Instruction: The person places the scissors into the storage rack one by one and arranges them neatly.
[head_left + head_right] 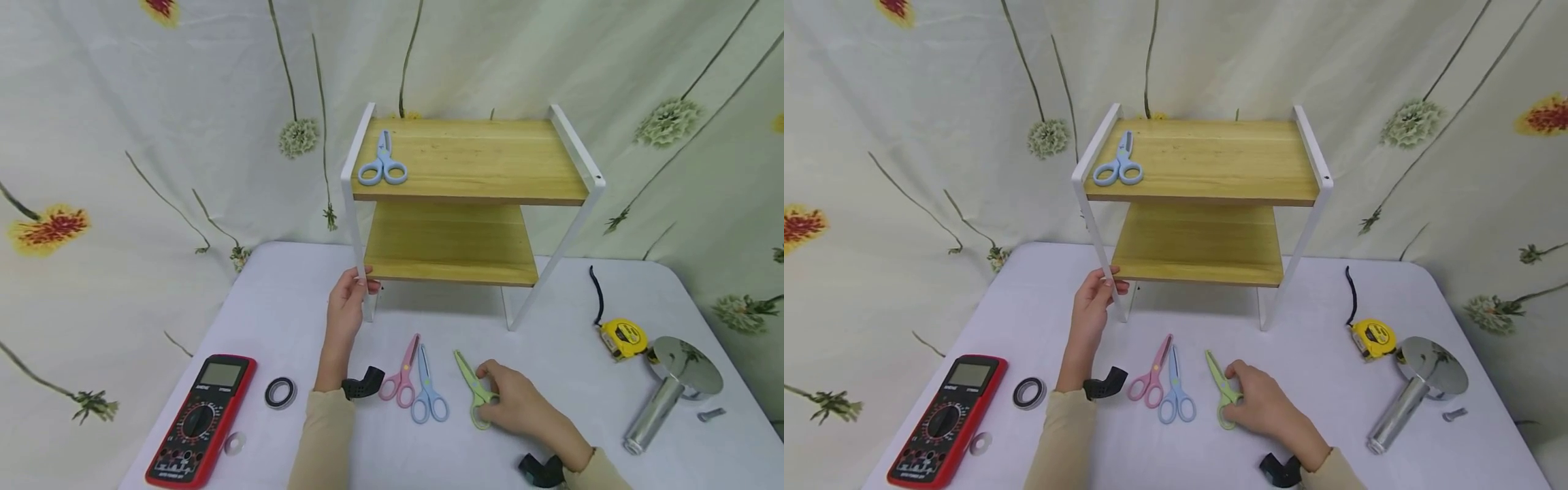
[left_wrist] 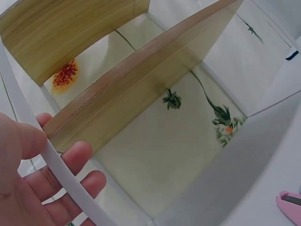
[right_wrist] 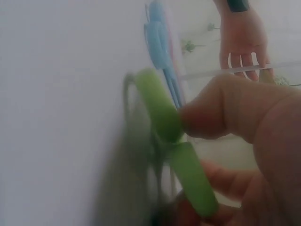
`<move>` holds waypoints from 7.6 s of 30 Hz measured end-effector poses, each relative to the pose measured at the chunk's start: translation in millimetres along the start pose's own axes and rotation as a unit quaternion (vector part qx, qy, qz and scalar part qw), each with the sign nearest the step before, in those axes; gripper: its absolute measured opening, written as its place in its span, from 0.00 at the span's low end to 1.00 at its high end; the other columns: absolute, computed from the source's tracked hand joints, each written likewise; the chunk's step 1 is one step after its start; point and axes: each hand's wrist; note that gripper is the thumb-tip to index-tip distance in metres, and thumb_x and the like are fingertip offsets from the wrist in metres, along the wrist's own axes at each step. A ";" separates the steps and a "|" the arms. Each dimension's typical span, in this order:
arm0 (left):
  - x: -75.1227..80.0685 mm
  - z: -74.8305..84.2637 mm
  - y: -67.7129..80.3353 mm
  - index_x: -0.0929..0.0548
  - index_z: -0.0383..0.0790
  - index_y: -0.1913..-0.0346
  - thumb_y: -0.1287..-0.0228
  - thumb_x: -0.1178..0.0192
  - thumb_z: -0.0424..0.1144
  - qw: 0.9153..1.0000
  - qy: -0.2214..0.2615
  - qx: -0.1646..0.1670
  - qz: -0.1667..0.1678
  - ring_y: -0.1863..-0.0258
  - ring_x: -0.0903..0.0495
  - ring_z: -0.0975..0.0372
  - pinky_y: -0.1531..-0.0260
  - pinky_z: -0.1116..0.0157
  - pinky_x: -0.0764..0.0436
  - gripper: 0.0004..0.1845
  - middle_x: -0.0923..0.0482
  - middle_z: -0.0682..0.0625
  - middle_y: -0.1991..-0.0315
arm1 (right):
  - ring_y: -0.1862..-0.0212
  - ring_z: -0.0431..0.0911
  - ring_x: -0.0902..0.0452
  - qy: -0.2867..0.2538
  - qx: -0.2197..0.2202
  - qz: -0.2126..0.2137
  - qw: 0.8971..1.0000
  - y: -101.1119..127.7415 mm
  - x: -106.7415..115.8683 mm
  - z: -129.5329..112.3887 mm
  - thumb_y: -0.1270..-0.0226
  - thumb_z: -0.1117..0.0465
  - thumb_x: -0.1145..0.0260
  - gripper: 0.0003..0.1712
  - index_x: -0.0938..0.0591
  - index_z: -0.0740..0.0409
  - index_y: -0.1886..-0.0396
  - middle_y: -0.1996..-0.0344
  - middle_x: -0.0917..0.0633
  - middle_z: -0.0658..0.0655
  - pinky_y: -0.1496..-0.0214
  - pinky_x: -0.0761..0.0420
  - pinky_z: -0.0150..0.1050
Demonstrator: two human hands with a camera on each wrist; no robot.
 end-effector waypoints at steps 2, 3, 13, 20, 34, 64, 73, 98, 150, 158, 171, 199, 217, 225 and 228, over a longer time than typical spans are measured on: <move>0.0 0.3 0.7 0.21 0.33 0.40 0.21 0.55 0.31 1.000 0.000 0.002 0.001 0.60 0.18 0.68 0.40 0.54 0.23 0.16 0.17 0.35 0.58 | 0.73 0.38 0.33 -0.019 0.020 -0.025 0.999 0.6 4.6 3.7 0.54 0.66 0.30 0.31 0.22 0.59 0.45 0.73 0.25 0.49 0.70 0.32 0.31; 0.0 0.3 1.1 0.21 0.33 0.40 0.21 0.55 0.31 1.000 0.001 0.003 0.001 0.60 0.18 0.68 0.40 0.55 0.23 0.16 0.17 0.35 0.59 | 0.73 0.37 0.34 -0.033 0.031 -0.039 0.998 0.9 7.0 5.9 0.53 0.67 0.30 0.32 0.22 0.61 0.43 0.72 0.24 0.49 0.70 0.32 0.31; 0.8 2.0 0.3 0.21 0.33 0.40 0.20 0.55 0.31 1.000 0.004 0.006 0.000 0.61 0.18 0.69 0.39 0.55 0.23 0.16 0.17 0.34 0.59 | 0.80 0.31 0.34 -0.234 0.113 -0.108 0.960 -0.7 46.5 12.5 0.35 0.75 0.44 0.16 0.19 0.77 0.50 0.76 0.24 0.48 0.79 0.33 0.27; 0.6 0.7 -0.6 0.21 0.33 0.40 0.21 0.55 0.31 1.000 0.009 0.008 -0.004 0.60 0.17 0.69 0.45 0.66 0.21 0.16 0.16 0.39 0.60 | 0.63 0.34 0.22 -0.221 0.243 0.029 0.944 7.3 103.6 -34.5 0.35 0.79 0.39 0.17 0.16 0.68 0.49 0.57 0.14 0.40 0.63 0.19 0.30; 0.8 0.9 -2.1 0.21 0.32 0.40 0.21 0.54 0.31 1.000 0.012 0.016 -0.004 0.61 0.17 0.68 0.44 0.64 0.21 0.16 0.16 0.47 0.63 | 0.64 0.44 0.30 -0.058 0.275 0.146 0.949 -32.2 207.1 -154.0 0.46 0.72 0.23 0.36 0.22 0.65 0.35 0.57 0.20 0.58 0.64 0.30 0.29; 4.4 0.0 -3.5 0.21 0.34 0.39 0.20 0.54 0.33 0.999 0.015 0.024 -0.016 0.60 0.17 0.67 0.36 0.52 0.24 0.16 0.16 0.40 0.60 | 0.62 0.51 0.24 0.148 0.224 0.250 0.930 -106.5 207.5 -184.0 0.26 0.59 0.37 0.14 0.11 0.58 0.49 0.60 0.10 0.59 0.53 0.25 0.45; 3.8 -0.7 -1.7 0.21 0.33 0.39 0.20 0.54 0.33 1.000 0.020 0.018 -0.014 0.61 0.18 0.67 0.37 0.51 0.25 0.16 0.16 0.47 0.63 | 0.54 0.55 0.18 0.099 0.262 0.307 0.909 -100.5 201.5 -179.5 0.28 0.61 0.36 0.15 0.13 0.63 0.47 0.56 0.11 0.63 0.47 0.21 0.46; 2.6 -1.2 -2.6 0.21 0.32 0.40 0.21 0.53 0.31 1.000 0.022 0.018 -0.012 0.62 0.17 0.68 0.39 0.53 0.25 0.15 0.17 0.58 0.67 | 0.67 0.36 0.33 0.042 0.101 0.087 0.990 -20.0 -60.4 -44.9 0.46 0.54 0.22 0.16 0.18 0.51 0.62 0.69 0.24 0.46 0.66 0.32 0.31; 2.4 0.9 -1.4 0.21 0.33 0.39 0.20 0.54 0.31 1.000 0.013 0.015 -0.010 0.61 0.17 0.69 0.39 0.55 0.23 0.15 0.16 0.48 0.64 | 0.76 0.36 0.26 -0.290 0.127 -0.109 0.942 -28.6 12.0 -36.7 0.34 0.70 0.39 0.13 0.17 0.77 0.56 0.70 0.16 0.68 0.72 0.23 0.32; 2.2 -0.5 -2.9 0.22 0.32 0.40 0.21 0.54 0.31 1.000 0.019 0.015 -0.009 0.62 0.17 0.68 0.39 0.56 0.23 0.16 0.16 0.50 0.64 | 0.72 0.34 0.28 -0.279 0.218 -0.084 0.931 -28.2 77.8 -75.1 0.33 0.71 0.36 0.13 0.18 0.78 0.53 0.71 0.17 0.40 0.71 0.27 0.31; 4.5 0.2 -2.6 0.21 0.34 0.39 0.20 0.54 0.32 1.000 0.014 0.015 -0.009 0.60 0.17 0.65 0.37 0.52 0.24 0.16 0.16 0.38 0.59 | 0.68 0.44 0.31 -0.241 0.309 0.044 0.919 -34.1 200.0 -152.4 0.40 0.71 0.26 0.21 0.13 0.52 0.48 0.69 0.17 0.47 0.69 0.30 0.34; 2.0 -1.5 -2.1 0.21 0.33 0.40 0.21 0.53 0.31 1.000 0.023 0.018 -0.010 0.61 0.17 0.66 0.39 0.53 0.25 0.15 0.16 0.43 0.62 | 0.63 0.51 0.28 0.143 0.160 0.204 0.955 -92.9 241.6 -161.5 0.24 0.62 0.52 0.24 0.17 0.58 0.37 0.46 0.14 0.63 0.65 0.35 0.41; 1.6 0.6 -1.7 0.21 0.33 0.40 0.21 0.54 0.31 0.999 0.024 0.022 -0.007 0.61 0.17 0.68 0.39 0.53 0.24 0.15 0.16 0.51 0.65 | 0.39 0.61 0.21 0.178 0.182 0.210 0.944 -93.3 236.7 -158.2 0.22 0.61 0.50 0.23 0.19 0.59 0.35 0.39 0.16 0.65 0.44 0.26 0.55; 2.4 -1.6 -3.0 0.21 0.32 0.40 0.21 0.54 0.30 1.000 0.023 0.015 -0.006 0.61 0.17 0.70 0.44 0.64 0.22 0.16 0.16 0.51 0.65 | 0.38 0.61 0.22 0.188 0.180 0.211 0.942 -93.0 235.6 -158.7 0.21 0.60 0.49 0.23 0.20 0.60 0.34 0.38 0.17 0.65 0.42 0.26 0.56; 3.0 -2.1 -3.6 0.22 0.30 0.40 0.21 0.54 0.29 1.000 0.026 0.007 -0.006 0.62 0.17 0.71 0.48 0.70 0.20 0.16 0.16 0.48 0.64 | 0.41 0.60 0.21 0.192 0.182 0.212 0.941 -93.2 235.1 -159.1 0.21 0.60 0.49 0.23 0.20 0.60 0.34 0.38 0.17 0.65 0.46 0.27 0.53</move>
Point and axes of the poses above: each hand's wrist, its own y-axis away from the middle knuckle, its own x-axis out of the back of the hand, z = x × y
